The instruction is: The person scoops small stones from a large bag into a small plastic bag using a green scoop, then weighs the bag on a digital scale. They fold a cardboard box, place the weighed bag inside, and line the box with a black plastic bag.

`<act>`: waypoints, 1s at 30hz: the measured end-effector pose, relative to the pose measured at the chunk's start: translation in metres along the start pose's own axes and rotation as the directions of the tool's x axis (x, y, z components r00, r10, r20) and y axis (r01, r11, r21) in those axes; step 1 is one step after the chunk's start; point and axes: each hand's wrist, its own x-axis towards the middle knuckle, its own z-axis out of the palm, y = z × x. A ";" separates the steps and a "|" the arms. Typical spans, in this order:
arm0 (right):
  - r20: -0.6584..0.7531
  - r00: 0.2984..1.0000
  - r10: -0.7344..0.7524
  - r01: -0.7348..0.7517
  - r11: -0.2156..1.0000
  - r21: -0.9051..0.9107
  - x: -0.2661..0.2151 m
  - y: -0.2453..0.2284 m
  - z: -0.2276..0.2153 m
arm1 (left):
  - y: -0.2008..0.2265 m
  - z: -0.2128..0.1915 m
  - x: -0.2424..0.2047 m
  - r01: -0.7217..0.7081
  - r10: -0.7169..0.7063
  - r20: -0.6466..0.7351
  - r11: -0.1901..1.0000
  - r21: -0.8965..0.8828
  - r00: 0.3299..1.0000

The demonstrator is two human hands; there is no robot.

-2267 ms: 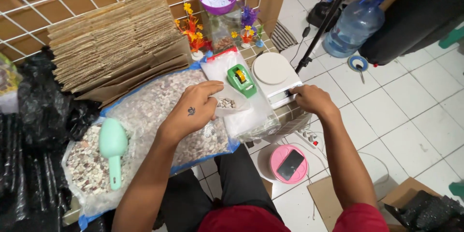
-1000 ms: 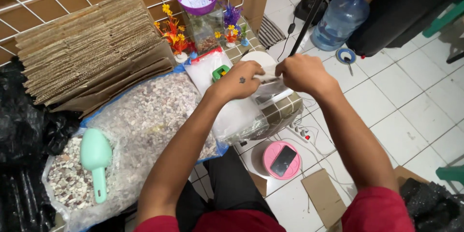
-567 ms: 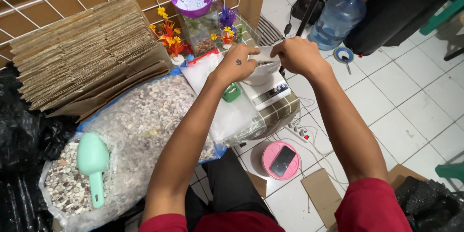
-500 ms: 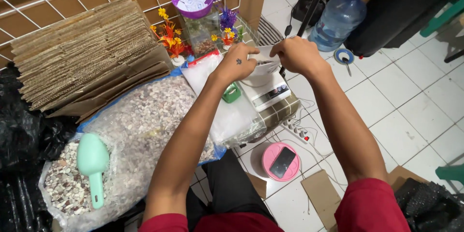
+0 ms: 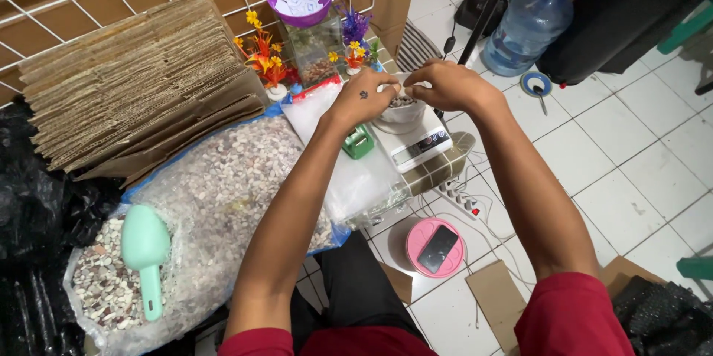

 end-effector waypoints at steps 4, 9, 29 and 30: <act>-0.003 1.000 -0.001 0.000 1.000 -0.013 -0.002 0.002 0.002 | -0.006 0.011 0.004 -0.020 0.020 -0.025 1.000 -0.007 0.999; -0.012 1.000 0.027 -0.027 1.000 -0.008 -0.006 0.002 0.004 | -0.007 0.019 0.005 -0.026 0.026 -0.043 1.000 0.001 0.999; -0.186 0.982 -0.031 0.024 0.999 -0.036 -0.018 -0.005 0.004 | 0.005 -0.009 -0.038 -0.055 0.051 -0.157 0.998 -0.024 0.986; -0.218 0.976 -0.022 0.010 0.998 -0.054 -0.018 -0.006 0.005 | 0.004 -0.015 -0.046 -0.077 0.071 -0.167 0.997 -0.030 0.983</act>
